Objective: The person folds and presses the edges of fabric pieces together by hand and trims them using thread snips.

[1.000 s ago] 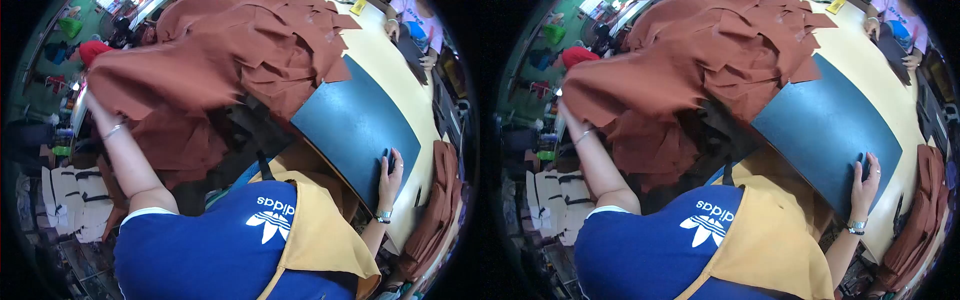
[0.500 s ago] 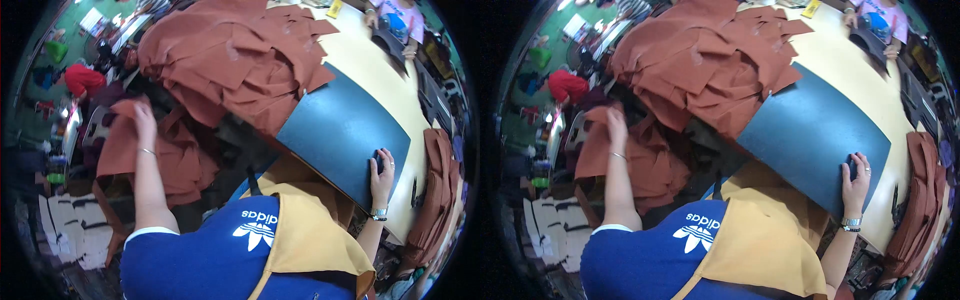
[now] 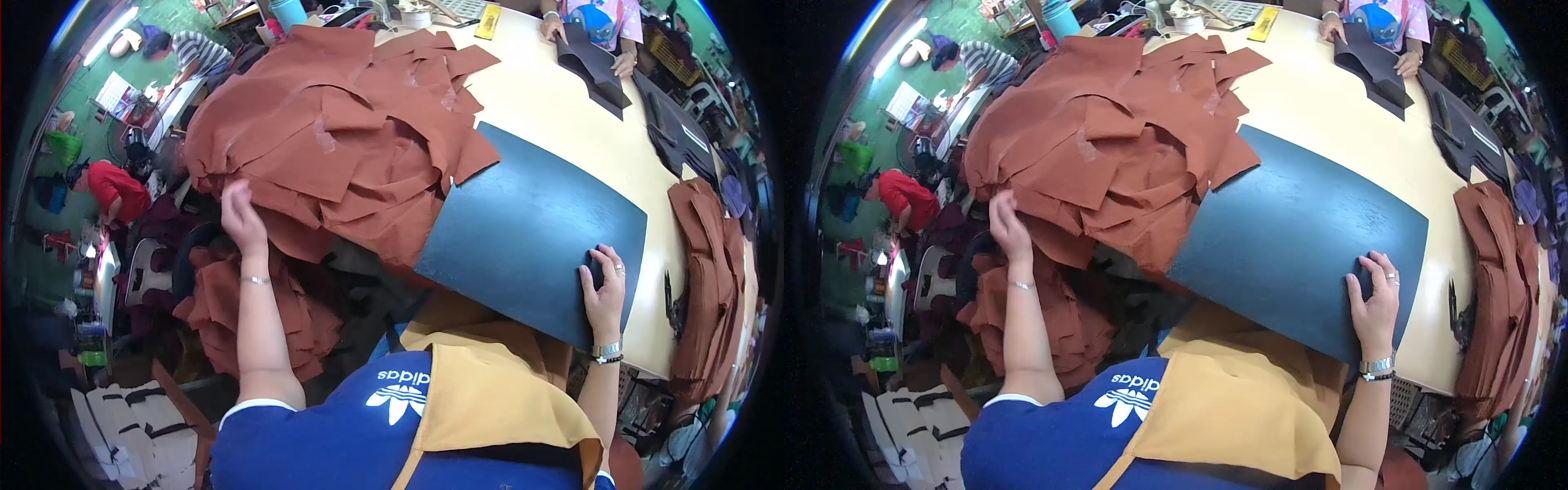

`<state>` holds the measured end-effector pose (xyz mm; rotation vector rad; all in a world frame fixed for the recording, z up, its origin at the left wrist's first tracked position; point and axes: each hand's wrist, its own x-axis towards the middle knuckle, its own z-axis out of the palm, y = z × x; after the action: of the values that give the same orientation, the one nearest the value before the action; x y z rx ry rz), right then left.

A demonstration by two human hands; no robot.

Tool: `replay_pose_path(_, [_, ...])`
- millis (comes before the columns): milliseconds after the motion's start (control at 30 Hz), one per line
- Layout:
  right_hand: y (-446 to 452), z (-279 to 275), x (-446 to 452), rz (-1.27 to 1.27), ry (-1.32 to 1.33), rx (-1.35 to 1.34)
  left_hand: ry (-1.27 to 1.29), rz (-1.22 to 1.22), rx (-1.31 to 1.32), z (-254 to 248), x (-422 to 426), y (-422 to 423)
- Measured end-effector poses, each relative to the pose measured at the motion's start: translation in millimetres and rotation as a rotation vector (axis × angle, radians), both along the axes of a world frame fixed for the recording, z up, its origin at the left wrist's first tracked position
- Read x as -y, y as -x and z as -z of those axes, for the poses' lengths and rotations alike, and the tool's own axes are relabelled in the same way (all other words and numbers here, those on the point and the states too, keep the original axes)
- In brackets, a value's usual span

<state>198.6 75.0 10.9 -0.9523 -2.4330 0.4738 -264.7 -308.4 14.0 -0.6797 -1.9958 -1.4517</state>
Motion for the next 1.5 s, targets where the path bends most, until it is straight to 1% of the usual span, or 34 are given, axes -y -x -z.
replay_pose_path(67, [1.3,-0.3,-0.2,0.002,-0.006,-0.020,0.312,0.020,-0.203,-49.8,-66.6,3.7])
replay_pose_path(100, [1.4,-0.8,0.2,0.003,-0.003,-0.019,0.472,0.024,-0.221,-59.7,-95.5,11.4])
replay_pose_path(200, [1.8,-2.3,0.7,0.008,0.000,-0.024,1.028,-0.196,0.146,-66.1,-185.4,23.8])
replay_pose_path(267, [1.4,-2.4,0.3,0.001,-0.003,-0.023,1.180,-0.284,0.169,-47.8,-227.9,44.4])
replay_pose_path(367, [1.2,0.0,-0.4,-0.001,0.004,-0.047,1.181,-0.161,0.273,-29.7,-257.2,73.6])
replay_pose_path(467, [0.4,-0.1,-2.4,-0.009,-0.018,-0.055,0.532,0.028,0.425,-29.0,-277.8,72.5])
replay_pose_path(500, [0.5,0.3,-1.5,-0.010,-0.016,-0.062,0.320,0.114,0.403,-29.8,-285.1,67.8])
replay_pose_path(567, [0.9,-1.2,-0.6,-0.011,-0.022,-0.072,-0.103,0.284,0.367,-32.4,-306.9,43.5])
replay_pose_path(600, [1.2,-0.6,-1.4,-0.011,-0.026,-0.080,-0.303,0.408,0.453,-48.5,-315.1,8.4])
replay_pose_path(633, [1.1,-0.8,-2.9,-0.009,-0.032,-0.087,-0.411,0.544,0.530,-45.3,-327.6,-8.3])
replay_pose_path(667, [0.0,-2.7,-4.7,-0.031,0.064,-0.180,-0.435,0.712,0.591,-56.1,-329.4,-48.5])
replay_pose_path(700, [-2.2,0.0,-4.9,-0.020,0.277,-0.329,-0.424,0.848,0.657,-67.9,-326.6,-95.2])
replay_pose_path(733, [-3.8,5.1,-6.9,-0.007,0.483,-0.487,-0.320,0.891,0.696,-73.7,-325.0,-138.6])
replay_pose_path(767, [-6.7,6.6,-8.9,0.009,0.686,-0.649,-0.306,1.040,0.729,-66.7,-324.6,-178.2])
replay_pose_path(800, [-8.3,3.4,-8.6,-0.022,0.889,-0.709,-0.348,1.147,0.818,-70.7,-315.6,-228.1])
replay_pose_path(833, [-13.1,2.0,-13.3,-0.079,1.170,-0.776,-0.198,1.327,0.838,-51.4,-312.1,-254.7])
replay_pose_path(867, [-12.5,-7.2,-11.8,-0.136,1.343,-0.873,-0.031,1.498,0.836,-32.2,-308.6,-281.4])
replay_pose_path(900, [-12.6,-15.2,-9.9,-0.201,1.513,-0.977,0.009,1.722,0.942,-25.7,-296.3,-306.2])
replay_pose_path(933, [-19.4,-15.3,-13.1,-0.245,1.561,-0.964,0.088,1.807,0.909,-22.1,-287.1,-326.2])
replay_pose_path(967, [-24.4,-14.3,-17.4,-0.297,1.611,-0.948,0.412,1.918,1.287,-19.3,-277.0,-328.8])
replay_pose_path(1000, [-36.7,-2.0,-28.5,-0.295,1.645,-0.907,0.568,1.949,1.097,-9.7,-268.6,-330.7])
replay_pose_path(1033, [-38.8,-5.2,-25.2,-0.214,1.543,-0.838,0.714,1.966,0.897,-6.0,-263.3,-329.6])
replay_pose_path(1100, [-36.9,-12.3,-17.6,-0.067,1.347,-0.694,0.679,1.897,0.481,-13.4,-252.7,-312.9])
replay_pose_path(1133, [-37.6,-11.8,-19.0,-0.057,1.438,-0.716,0.656,1.847,0.279,-24.2,-244.7,-301.4])
replay_pose_path(1200, [-31.3,-16.1,-15.8,-0.037,1.348,-0.591,0.631,1.673,0.411,-52.9,-231.6,-278.7])
replay_pose_path(1233, [-26.7,-16.1,-14.6,-0.031,1.305,-0.528,0.496,1.576,0.352,-49.7,-228.1,-263.7])
replay_pose_path(1267, [-26.4,-7.6,-20.5,-0.069,1.137,-0.488,0.395,1.446,0.125,-52.3,-228.2,-242.4])
replay_pose_path(1300, [-27.8,5.4,-30.6,-0.105,0.966,-0.446,0.369,1.278,0.016,-51.5,-226.5,-219.9])
replay_pose_path(1333, [-26.7,12.5,-37.0,-0.141,0.792,-0.402,0.346,1.175,0.132,-49.0,-224.4,-193.9])
replay_pose_path(1367, [-27.9,-10.5,-35.8,-0.007,0.876,-0.423,0.323,0.983,-0.026,-50.2,-229.2,-167.3])
replay_pose_path(1400, [-33.0,-8.9,-44.8,0.006,0.660,-0.368,0.371,0.842,-0.149,-46.8,-231.3,-138.4])
replay_pose_path(1433, [-41.9,-6.2,-55.2,0.020,0.441,-0.312,0.412,0.745,-0.140,-47.4,-233.8,-116.6])
replay_pose_path(1467, [-45.7,-0.3,-59.6,0.015,0.431,-0.274,0.507,0.593,-0.279,-44.8,-239.6,-92.4])
replay_pose_path(1500, [-48.5,8.8,-62.8,0.014,0.422,-0.236,0.617,0.513,-0.303,-45.6,-247.3,-75.2])
